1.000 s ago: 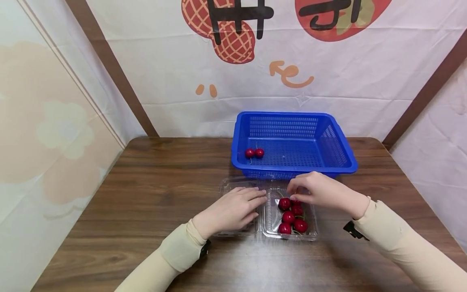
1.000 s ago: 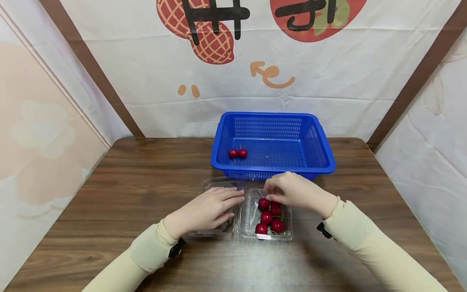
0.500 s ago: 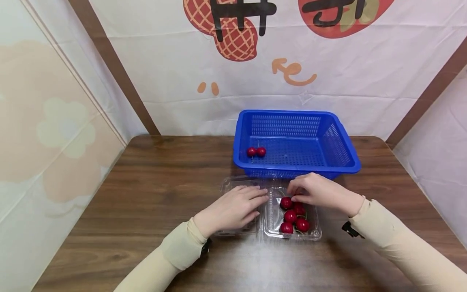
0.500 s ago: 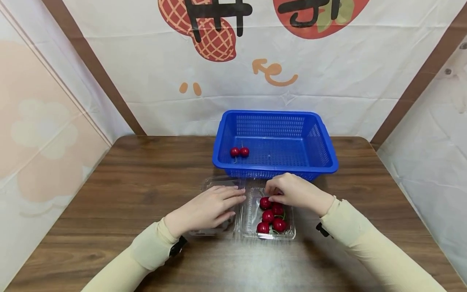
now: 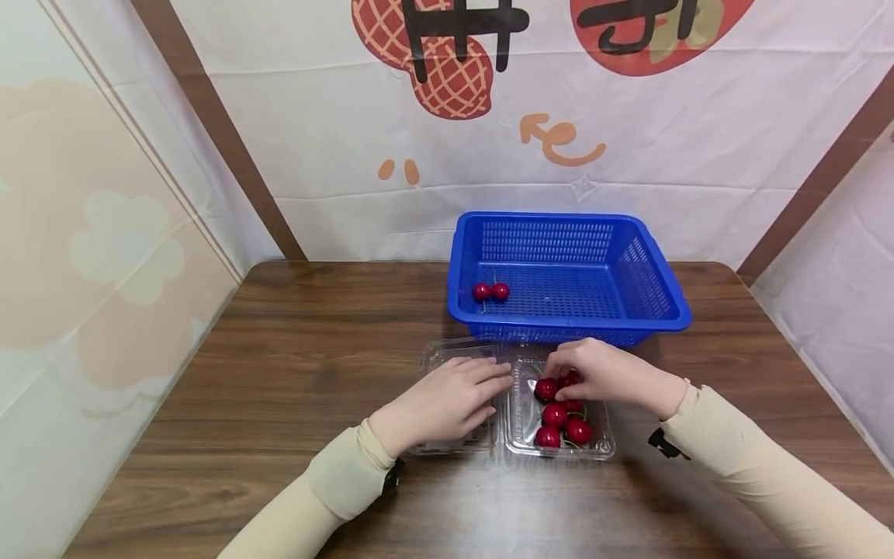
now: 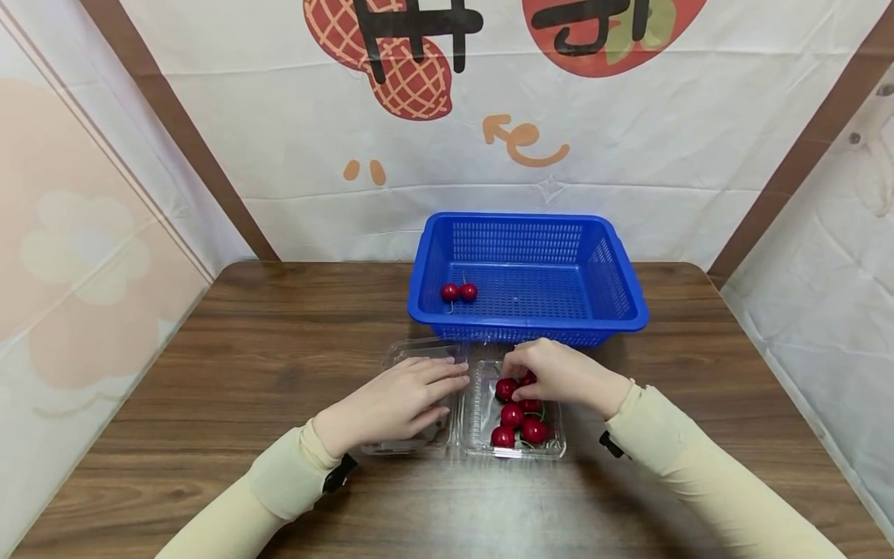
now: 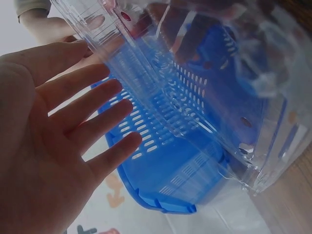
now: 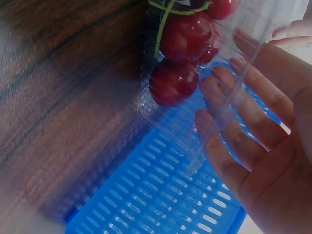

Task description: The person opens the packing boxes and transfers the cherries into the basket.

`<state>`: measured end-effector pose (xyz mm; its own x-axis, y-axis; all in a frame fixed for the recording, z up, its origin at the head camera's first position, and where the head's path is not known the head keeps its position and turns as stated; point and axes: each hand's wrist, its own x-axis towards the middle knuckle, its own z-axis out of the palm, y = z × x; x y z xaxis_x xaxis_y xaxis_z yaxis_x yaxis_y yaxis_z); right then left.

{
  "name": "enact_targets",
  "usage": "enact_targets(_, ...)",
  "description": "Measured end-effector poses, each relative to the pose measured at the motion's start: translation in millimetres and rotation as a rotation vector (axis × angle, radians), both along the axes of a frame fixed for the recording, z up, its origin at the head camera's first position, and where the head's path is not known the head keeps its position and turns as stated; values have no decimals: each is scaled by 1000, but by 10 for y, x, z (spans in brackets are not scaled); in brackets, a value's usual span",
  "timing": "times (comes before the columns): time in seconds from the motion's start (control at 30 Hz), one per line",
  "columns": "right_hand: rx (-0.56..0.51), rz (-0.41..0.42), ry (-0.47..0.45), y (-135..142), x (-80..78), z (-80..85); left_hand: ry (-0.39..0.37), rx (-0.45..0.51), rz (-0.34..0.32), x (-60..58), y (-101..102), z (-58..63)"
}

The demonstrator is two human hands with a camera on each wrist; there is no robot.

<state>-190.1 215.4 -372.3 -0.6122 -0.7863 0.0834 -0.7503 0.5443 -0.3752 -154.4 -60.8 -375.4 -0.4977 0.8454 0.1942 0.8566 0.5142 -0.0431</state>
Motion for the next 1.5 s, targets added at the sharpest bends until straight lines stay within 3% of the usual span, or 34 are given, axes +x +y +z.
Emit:
enact_targets(0.77, 26, -54, -18, 7, -72, -84, 21, -25, -15, -48, 8, 9)
enact_targets(1.1, -27, 7, 29, 1, -103, -159, -5, -17, -12, -59, 16, 14)
enact_targets(1.5, -3, 18, 27, -33, -92, -209, -29, -47, 3, -58, 22, 22)
